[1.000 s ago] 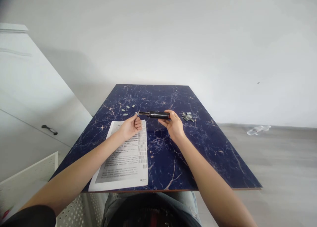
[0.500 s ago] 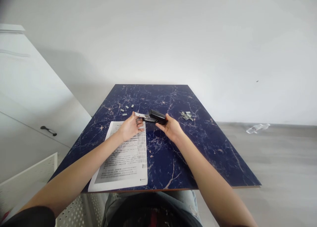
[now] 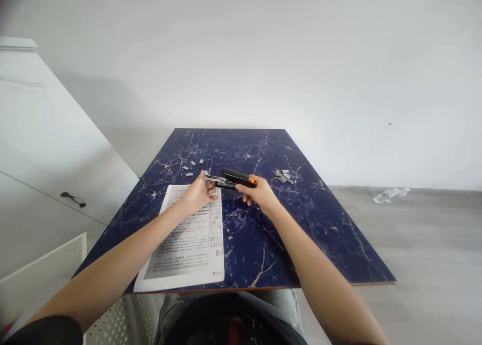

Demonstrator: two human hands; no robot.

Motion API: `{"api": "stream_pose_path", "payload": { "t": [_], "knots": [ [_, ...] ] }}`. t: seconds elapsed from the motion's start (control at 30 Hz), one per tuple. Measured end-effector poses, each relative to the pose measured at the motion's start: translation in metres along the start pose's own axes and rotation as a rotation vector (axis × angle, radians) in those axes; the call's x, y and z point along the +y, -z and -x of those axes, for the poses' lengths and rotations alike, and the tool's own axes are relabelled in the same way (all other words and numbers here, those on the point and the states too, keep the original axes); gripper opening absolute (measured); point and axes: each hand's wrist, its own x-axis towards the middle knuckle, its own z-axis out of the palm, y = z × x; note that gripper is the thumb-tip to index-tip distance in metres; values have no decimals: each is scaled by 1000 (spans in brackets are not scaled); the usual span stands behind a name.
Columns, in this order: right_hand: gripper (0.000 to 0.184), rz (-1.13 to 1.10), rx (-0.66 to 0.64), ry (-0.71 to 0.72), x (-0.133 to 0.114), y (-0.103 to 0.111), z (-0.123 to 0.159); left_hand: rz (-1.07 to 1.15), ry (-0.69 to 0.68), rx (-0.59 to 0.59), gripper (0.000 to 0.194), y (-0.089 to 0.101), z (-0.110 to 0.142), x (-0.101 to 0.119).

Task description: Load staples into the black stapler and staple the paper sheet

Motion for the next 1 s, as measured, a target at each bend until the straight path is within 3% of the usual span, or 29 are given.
{"api": "stream_pose_path", "payload": {
  "t": [0.13,0.3,0.77,1.0],
  "knots": [
    [46,118,59,31,4,-3,-2,-53,-39,2,48,1,0,-9],
    [47,156,23,89,6,-11,-1,-129,-19,-43,44,-2,4,-16],
    [46,155,-17,67,4,-5,-3,-37,34,-174,16,1,5,-8],
    [46,296,-3,93,5,0,-3,-22,57,-198,13,0,6,-5]
  ]
}}
